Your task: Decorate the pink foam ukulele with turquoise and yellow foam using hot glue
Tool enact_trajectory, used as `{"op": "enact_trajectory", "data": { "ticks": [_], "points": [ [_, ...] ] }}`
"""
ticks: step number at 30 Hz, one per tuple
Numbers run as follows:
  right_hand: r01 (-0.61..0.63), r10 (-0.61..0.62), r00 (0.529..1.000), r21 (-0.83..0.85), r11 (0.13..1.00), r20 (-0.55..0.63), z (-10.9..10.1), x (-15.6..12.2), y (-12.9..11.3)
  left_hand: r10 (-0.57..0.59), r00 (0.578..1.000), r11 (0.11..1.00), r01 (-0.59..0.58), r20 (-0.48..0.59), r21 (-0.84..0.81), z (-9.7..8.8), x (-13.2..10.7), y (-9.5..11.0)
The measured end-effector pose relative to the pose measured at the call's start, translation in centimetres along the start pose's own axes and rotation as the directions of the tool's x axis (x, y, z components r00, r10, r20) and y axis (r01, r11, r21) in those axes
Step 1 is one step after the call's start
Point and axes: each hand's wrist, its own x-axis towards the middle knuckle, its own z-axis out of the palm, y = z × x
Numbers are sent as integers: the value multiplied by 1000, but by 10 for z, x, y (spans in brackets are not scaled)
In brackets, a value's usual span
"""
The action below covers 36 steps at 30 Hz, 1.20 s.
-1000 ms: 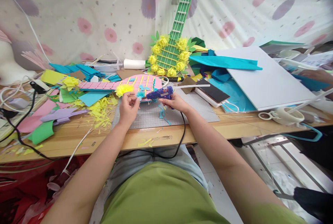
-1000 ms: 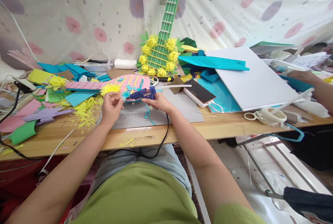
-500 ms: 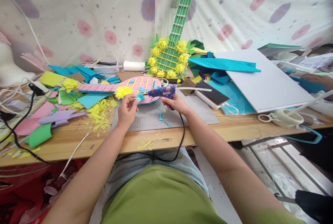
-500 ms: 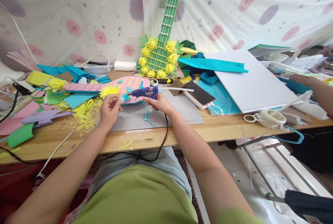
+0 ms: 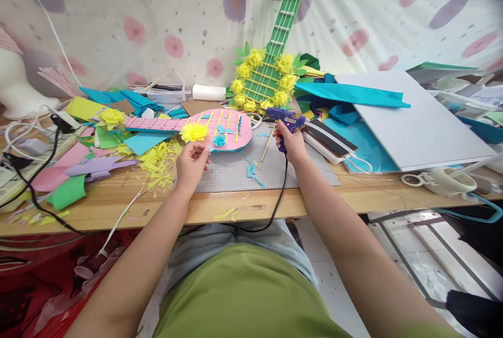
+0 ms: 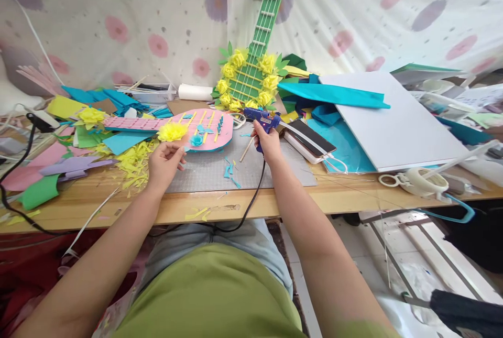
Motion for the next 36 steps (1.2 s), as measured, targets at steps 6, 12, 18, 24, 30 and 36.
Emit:
{"op": "enact_trajectory", "data": {
  "ticks": [6, 12, 18, 24, 30, 36],
  "points": [
    [-8, 8, 1000, -29, 1000, 0, 0, -1, 2, -39, 997, 998, 35, 68, 48, -4, 4, -5],
    [-16, 14, 1000, -78, 997, -19, 0, 0, 5, -29, 994, 999, 24, 104, 43, -6, 4, -6],
    [17, -28, 999, -235, 972, -43, -5, 0, 4, 60, 997, 990, -65, 52, 122, -5, 7, -8],
    [15, -76, 995, -623, 782, -71, -28, 4, -6, 234, 972, 937, -234, 29, 261, -8, 9, -13],
    [-50, -2, 997, -682, 729, -75, -53, 11, -7, 542, 840, 791, -513, 8, 333, -1, 19, 1],
    [-65, 21, 997, -692, 719, -72, -58, 11, -4, 578, 816, 759, -546, 19, 355, 13, 32, 20]
  ]
}}
